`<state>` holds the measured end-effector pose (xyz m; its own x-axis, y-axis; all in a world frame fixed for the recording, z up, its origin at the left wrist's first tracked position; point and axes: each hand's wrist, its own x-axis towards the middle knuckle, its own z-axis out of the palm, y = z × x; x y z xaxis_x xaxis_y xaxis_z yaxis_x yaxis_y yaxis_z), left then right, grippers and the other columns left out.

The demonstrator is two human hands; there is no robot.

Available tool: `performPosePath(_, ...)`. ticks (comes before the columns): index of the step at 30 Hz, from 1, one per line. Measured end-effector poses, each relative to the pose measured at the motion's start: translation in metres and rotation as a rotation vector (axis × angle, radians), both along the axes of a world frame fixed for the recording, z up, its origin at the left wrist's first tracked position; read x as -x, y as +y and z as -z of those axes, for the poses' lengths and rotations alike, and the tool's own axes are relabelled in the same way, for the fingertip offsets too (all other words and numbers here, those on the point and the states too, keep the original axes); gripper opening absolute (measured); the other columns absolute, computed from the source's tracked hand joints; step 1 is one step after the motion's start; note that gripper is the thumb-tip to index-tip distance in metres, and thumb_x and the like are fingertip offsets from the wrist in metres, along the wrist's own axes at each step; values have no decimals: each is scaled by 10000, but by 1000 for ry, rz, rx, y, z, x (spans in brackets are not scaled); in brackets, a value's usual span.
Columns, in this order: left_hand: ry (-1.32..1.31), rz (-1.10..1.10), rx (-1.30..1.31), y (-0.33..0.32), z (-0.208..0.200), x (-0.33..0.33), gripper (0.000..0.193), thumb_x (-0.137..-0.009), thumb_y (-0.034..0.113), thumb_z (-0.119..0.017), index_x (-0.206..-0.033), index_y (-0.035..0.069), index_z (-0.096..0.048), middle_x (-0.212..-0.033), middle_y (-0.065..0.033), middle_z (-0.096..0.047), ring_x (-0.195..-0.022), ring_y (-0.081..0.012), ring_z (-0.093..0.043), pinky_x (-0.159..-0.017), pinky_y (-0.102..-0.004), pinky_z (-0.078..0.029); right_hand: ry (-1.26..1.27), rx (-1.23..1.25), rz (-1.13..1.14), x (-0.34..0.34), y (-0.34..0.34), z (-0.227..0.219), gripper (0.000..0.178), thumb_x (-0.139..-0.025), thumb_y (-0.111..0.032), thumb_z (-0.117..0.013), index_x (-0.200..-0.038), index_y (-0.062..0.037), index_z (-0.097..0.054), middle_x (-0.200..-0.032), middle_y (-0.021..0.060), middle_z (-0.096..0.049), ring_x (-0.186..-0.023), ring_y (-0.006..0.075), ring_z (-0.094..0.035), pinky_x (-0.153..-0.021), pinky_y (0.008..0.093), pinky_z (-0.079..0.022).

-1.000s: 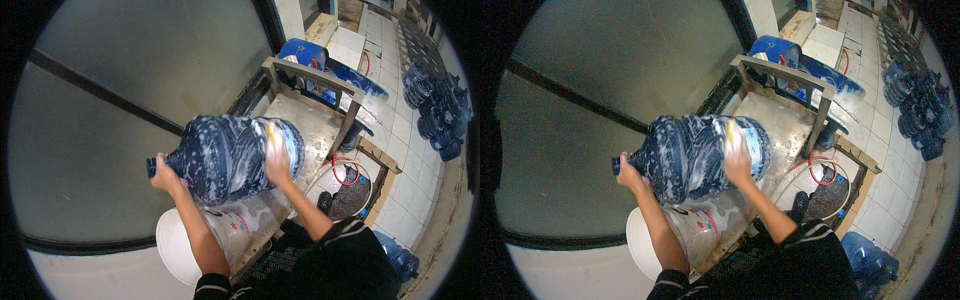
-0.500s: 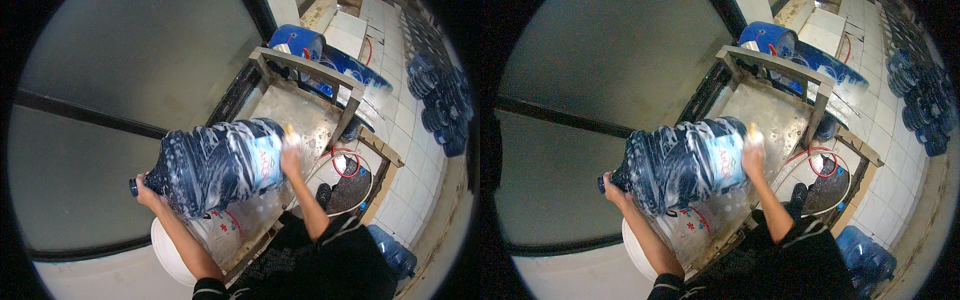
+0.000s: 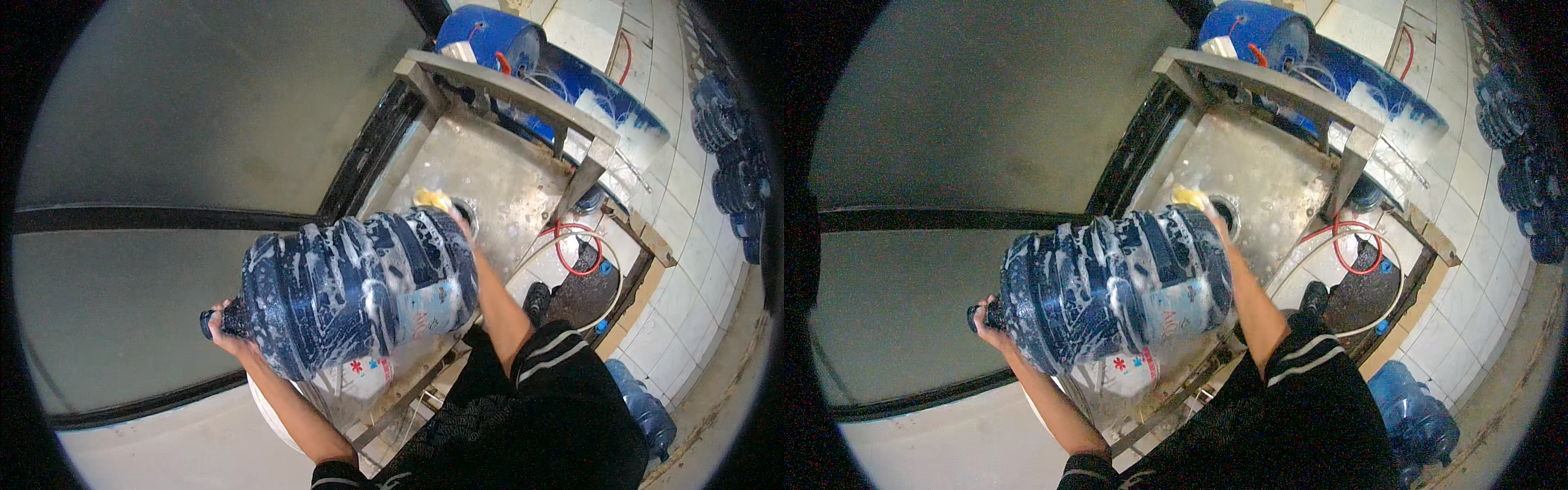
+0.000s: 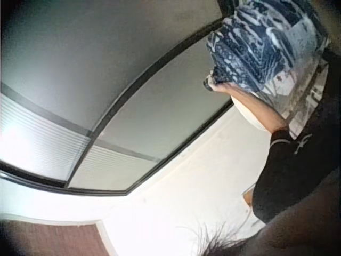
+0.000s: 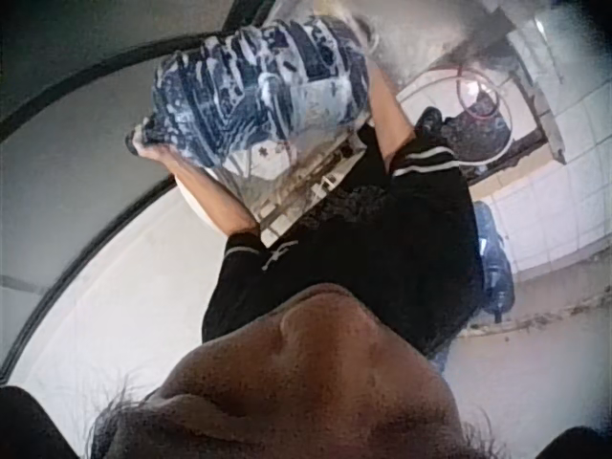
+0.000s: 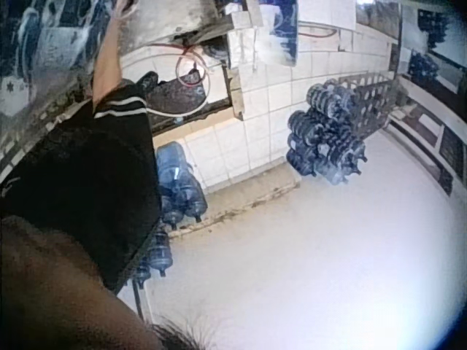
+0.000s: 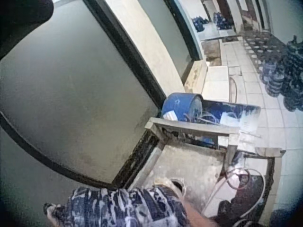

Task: The person scrubs the exterior of large blue water jugs with a yellow sponge and soapy water at a metal sink. They rinse the jugs, place them on the floor among other jugs, and repeat the process with additional jugs.

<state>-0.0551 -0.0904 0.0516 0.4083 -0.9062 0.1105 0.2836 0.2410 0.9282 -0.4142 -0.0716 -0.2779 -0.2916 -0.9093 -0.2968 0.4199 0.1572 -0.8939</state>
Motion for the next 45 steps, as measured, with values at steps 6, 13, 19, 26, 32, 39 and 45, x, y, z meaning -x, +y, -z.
performPosePath(6,-45,-137,-16,11,-12,35,142,-775,117,-600,-896,53,-562,-850,-70,-604,-851,-223,-610,-791,-387,-519,-589,-397,-55,-82,154,46,481,-975,-379,-467,-1277,-14,-548,-1215,82,-588,-1116,160,-521,-976,322,-399)
performPosePath(13,-354,136,178,18,-50,124,224,-698,40,-645,-917,9,-611,-819,-95,-681,-772,-191,-651,-773,-320,-512,296,-78,-83,109,162,105,462,-979,-331,-434,-1263,31,-483,-1247,169,-535,-1128,269,-519,-975,371,-422)
performPosePath(19,-530,431,323,46,-52,154,296,-628,19,-753,-877,0,-596,-787,-61,-679,-749,-134,-644,-741,-289,-520,803,216,71,103,93,-200,409,-949,-222,-567,-1247,37,-460,-1109,107,-621,-996,193,-585,-902,318,-451)
performPosePath(26,-511,539,338,42,-47,139,245,-653,69,-787,-820,27,-612,-769,-29,-670,-721,-92,-617,-715,-255,-497,1254,789,-147,-30,70,-317,402,-899,-64,-479,-1296,0,-470,-1342,240,-474,-1249,396,-449,-1053,439,-343)
performPosePath(32,-581,949,331,36,-39,111,340,-636,151,-849,-884,39,-645,-857,-23,-670,-823,-126,-612,-821,-285,-483,1484,807,-114,-103,166,-325,430,-852,-75,-569,-1262,40,-500,-1361,251,-454,-1268,427,-421,-1046,499,-342)
performPosePath(39,-883,1025,147,22,-46,95,403,-621,201,-833,-956,30,-688,-935,-43,-701,-884,-120,-625,-877,-270,-470,1765,464,-1026,-201,105,-327,366,-792,-217,-569,-1090,-8,-603,-1211,225,-560,-1086,354,-552,-935,477,-414)
performPosePath(45,-854,1023,217,19,-50,95,401,-589,257,-795,-894,22,-683,-849,-104,-699,-768,-182,-625,-778,-332,-495,1745,785,-533,-217,59,-294,318,-846,-236,-535,-1082,-42,-622,-1196,211,-578,-1060,381,-575,-887,461,-442)
